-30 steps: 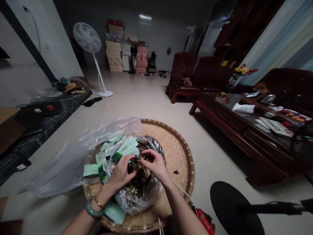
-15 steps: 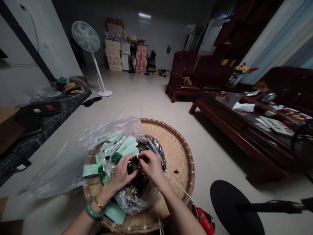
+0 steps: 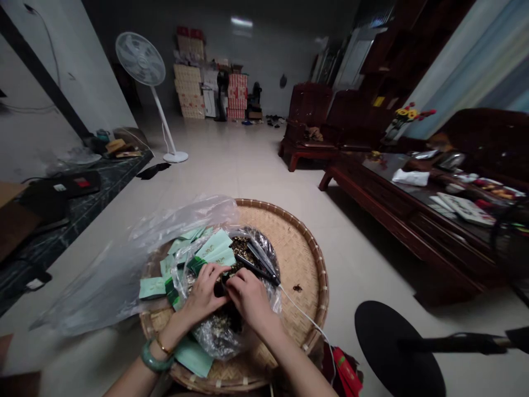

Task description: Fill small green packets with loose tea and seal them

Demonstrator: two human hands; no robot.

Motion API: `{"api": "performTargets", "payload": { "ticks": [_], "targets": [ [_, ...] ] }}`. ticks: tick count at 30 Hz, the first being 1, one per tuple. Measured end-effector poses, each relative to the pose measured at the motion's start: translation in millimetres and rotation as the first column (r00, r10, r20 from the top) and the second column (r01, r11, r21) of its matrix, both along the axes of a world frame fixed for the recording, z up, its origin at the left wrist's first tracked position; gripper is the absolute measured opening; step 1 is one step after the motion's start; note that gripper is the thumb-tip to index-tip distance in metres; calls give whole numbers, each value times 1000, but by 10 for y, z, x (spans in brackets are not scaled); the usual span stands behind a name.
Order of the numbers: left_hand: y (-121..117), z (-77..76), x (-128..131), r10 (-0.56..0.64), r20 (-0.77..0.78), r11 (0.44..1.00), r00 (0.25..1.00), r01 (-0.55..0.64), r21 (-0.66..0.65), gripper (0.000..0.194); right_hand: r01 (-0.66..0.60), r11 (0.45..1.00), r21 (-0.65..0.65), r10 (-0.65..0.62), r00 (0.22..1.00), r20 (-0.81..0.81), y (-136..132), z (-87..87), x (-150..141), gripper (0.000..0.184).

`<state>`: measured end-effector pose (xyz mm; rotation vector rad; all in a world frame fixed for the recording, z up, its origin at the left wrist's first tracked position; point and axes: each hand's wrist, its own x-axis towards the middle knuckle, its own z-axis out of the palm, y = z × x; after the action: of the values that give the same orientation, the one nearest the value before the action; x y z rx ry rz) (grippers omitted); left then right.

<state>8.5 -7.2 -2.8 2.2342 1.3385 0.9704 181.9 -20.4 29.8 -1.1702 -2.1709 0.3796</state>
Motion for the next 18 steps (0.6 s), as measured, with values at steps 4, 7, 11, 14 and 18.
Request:
{"api": "performTargets", "payload": {
  "ticks": [4,7,11,14,18],
  "targets": [
    [85,70,-113,-160,68,980,985,167,-110,34,-162,982,96,168,984,-54,-2,36,71,16],
    [120,89,-155,-212,108,953,971,230,-199,30,-259,954,151,276,955,-108,-33,97,113,16],
    [114,90,-148,-184,131,947,974,212,-241,23,-220,969,111,245,913,-327,-25,159,193,12],
    [103,91,-148,-127,163,953,978,165,-253,12,-21,999,35,34,903,-429,15,163,265,12],
    [117,89,-136,33,229,933,973,52,-356,16,28,989,-148,-87,907,-413,99,47,223,31]
  ]
}}
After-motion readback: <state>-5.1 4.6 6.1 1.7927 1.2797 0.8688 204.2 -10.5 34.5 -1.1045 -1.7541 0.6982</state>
